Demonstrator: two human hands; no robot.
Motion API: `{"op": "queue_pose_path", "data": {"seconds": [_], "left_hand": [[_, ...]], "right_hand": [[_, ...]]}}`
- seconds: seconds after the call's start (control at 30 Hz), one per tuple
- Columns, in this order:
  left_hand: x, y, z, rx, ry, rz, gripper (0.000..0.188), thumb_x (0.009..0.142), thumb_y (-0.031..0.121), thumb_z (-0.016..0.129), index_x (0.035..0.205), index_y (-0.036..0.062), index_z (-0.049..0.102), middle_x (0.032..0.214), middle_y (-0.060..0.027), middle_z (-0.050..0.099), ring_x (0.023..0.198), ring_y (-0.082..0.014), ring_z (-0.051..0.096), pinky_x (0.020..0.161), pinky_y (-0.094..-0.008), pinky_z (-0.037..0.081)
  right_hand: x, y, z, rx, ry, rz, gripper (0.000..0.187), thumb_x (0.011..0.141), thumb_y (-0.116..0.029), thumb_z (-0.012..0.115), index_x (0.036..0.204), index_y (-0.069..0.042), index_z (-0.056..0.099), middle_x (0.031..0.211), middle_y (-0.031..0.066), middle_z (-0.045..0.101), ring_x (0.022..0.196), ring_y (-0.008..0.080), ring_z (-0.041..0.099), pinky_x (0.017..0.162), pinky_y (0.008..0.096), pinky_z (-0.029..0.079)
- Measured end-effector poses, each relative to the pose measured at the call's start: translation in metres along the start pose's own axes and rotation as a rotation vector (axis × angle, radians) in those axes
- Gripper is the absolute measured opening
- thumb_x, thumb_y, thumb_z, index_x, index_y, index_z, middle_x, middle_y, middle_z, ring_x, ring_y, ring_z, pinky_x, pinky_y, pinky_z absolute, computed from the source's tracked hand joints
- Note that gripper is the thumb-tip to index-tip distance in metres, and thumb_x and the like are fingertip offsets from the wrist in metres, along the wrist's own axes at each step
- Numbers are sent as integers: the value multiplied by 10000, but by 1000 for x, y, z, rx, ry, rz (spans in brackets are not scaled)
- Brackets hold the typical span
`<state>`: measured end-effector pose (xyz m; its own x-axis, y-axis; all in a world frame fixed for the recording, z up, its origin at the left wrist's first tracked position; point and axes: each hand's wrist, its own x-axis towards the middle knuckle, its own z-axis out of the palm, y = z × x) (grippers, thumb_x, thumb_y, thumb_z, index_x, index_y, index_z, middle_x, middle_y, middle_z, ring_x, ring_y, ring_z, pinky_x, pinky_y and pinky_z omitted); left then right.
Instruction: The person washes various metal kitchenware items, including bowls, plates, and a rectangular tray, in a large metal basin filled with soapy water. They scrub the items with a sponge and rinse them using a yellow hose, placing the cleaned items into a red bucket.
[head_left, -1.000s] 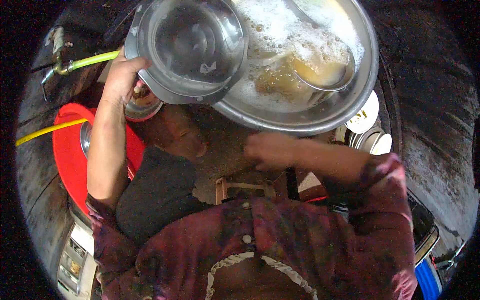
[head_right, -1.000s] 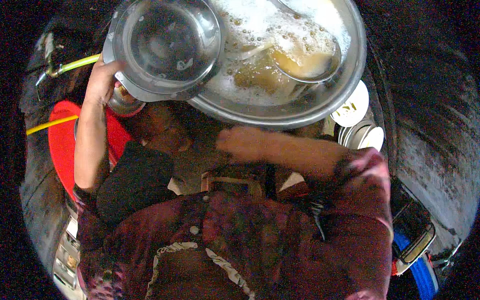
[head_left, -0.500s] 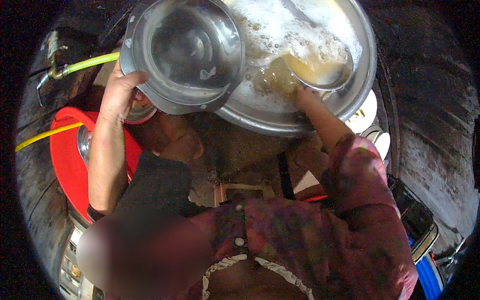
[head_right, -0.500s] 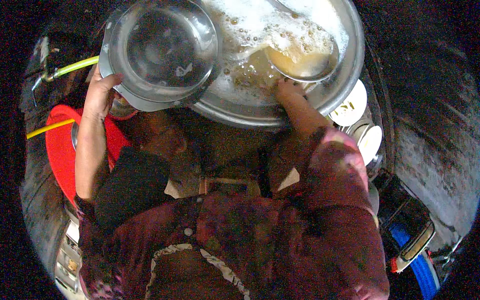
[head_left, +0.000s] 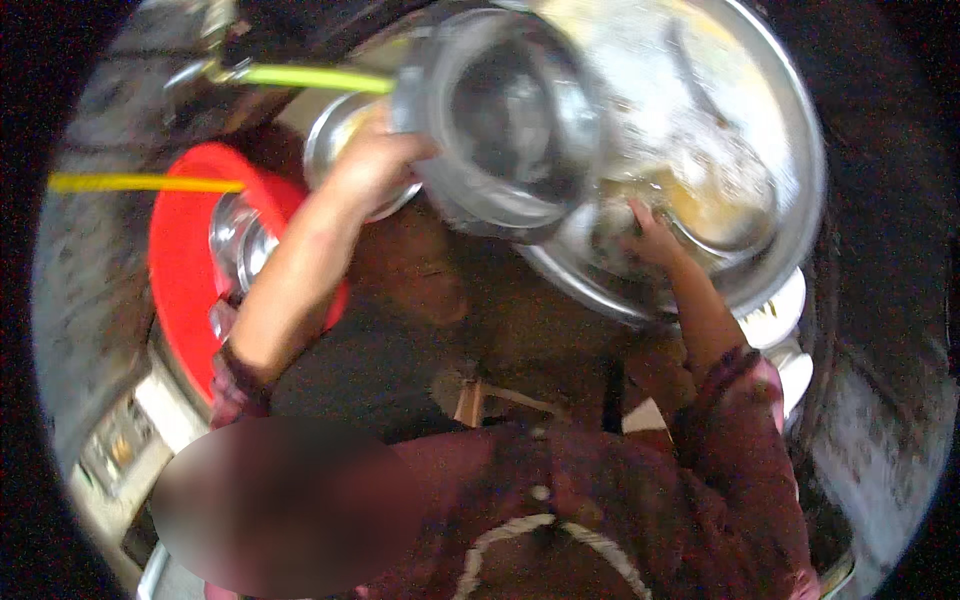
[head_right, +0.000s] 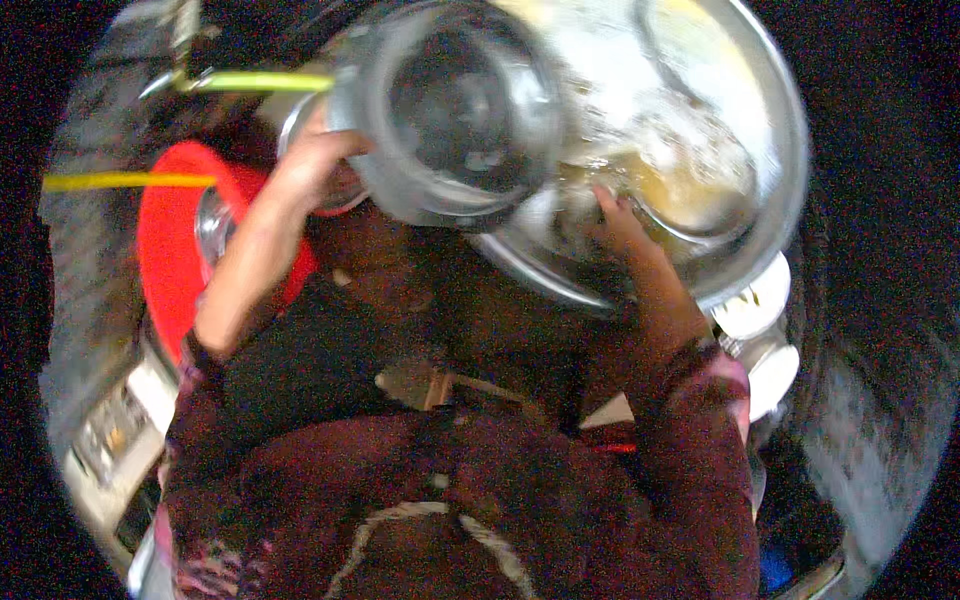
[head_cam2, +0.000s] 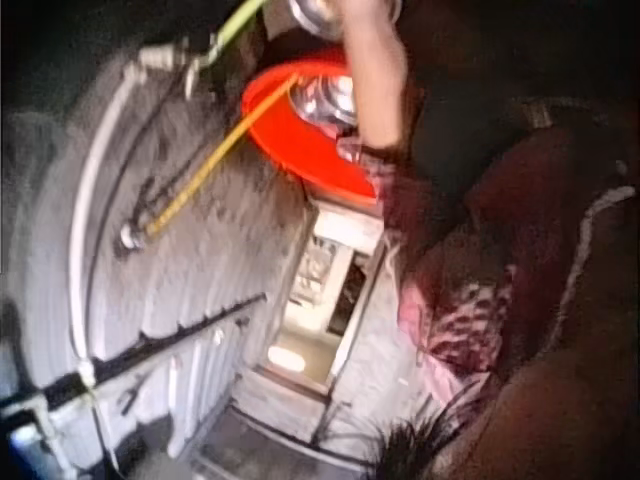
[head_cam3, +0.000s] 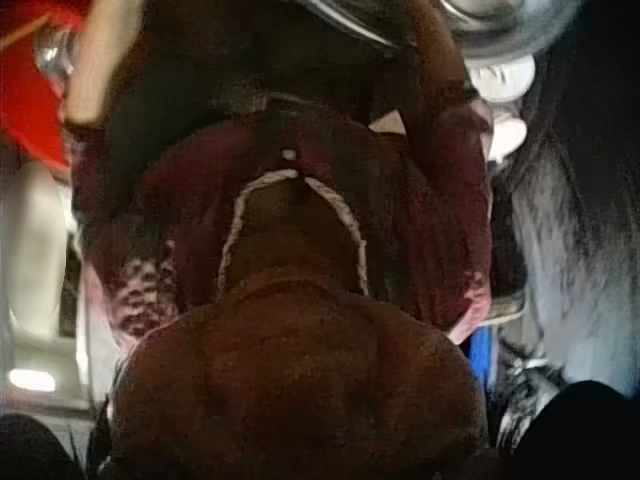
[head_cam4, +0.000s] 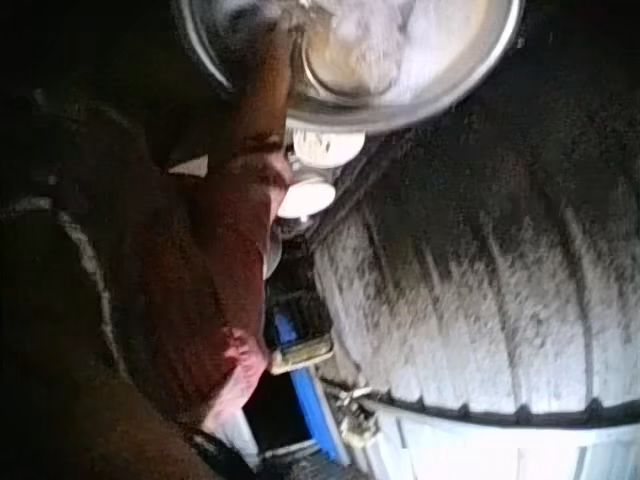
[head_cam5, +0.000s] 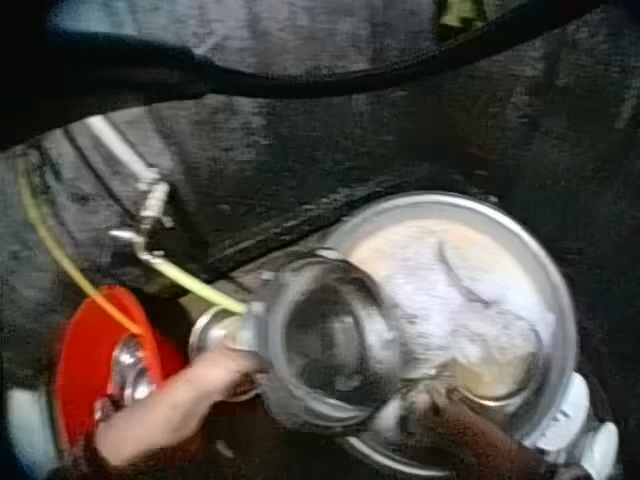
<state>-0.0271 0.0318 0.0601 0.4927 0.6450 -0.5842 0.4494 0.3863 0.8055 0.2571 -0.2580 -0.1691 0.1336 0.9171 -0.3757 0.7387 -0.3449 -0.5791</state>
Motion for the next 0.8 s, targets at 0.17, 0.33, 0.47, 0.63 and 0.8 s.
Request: {"op": "queue_pose_path", "data": {"seconds": [0.17, 0.33, 0.47, 0.63, 0.8], "left_hand": [[0, -16, -5, 69, -10, 16, 261, 664, 79, 615, 911, 13, 564, 767, -72, 601, 629, -171, 563, 547, -290, 472], [18, -25, -9, 49, -54, 58, 544, 585, 47, 662, 1083, 35, 444, 868, -102, 575, 693, -188, 572, 465, -286, 480], [19, -44, -12, -108, -133, 257, 503, 597, 70, 638, 1067, 46, 460, 828, -85, 574, 621, -157, 555, 455, -251, 451], [15, -45, -13, -51, -189, 75, 533, 596, 66, 604, 1108, 64, 456, 852, -59, 564, 708, -146, 552, 507, -258, 443], [3, -24, 4, -145, -188, 201, 569, 585, 25, 559, 1139, 59, 434, 827, -24, 552, 588, -98, 515, 423, -210, 390]], "right_hand": [[-15, -66, 8, 106, -72, 140, 529, 677, 19, 547, 1187, -26, 410, 1104, 192, 509, 1029, 296, 488, 863, 362, 389], [-7, -81, -31, 198, -209, 332, 308, 721, 10, 494, 1022, -18, 552, 916, 125, 599, 819, 243, 570, 719, 355, 457], [-3, -129, -94, 848, -182, 357, 276, 718, 29, 458, 971, 15, 566, 845, 67, 610, 685, 141, 563, 585, 260, 456], [5, -208, -148, 875, 24, 174, 362, 687, 20, 420, 1031, 4, 532, 878, 96, 600, 728, 175, 573, 656, 283, 463], [61, -248, -66, 500, 188, -387, 412, 737, -124, 571, 1130, -39, 485, 1101, 124, 504, 1061, 262, 444, 910, 360, 342]]}}
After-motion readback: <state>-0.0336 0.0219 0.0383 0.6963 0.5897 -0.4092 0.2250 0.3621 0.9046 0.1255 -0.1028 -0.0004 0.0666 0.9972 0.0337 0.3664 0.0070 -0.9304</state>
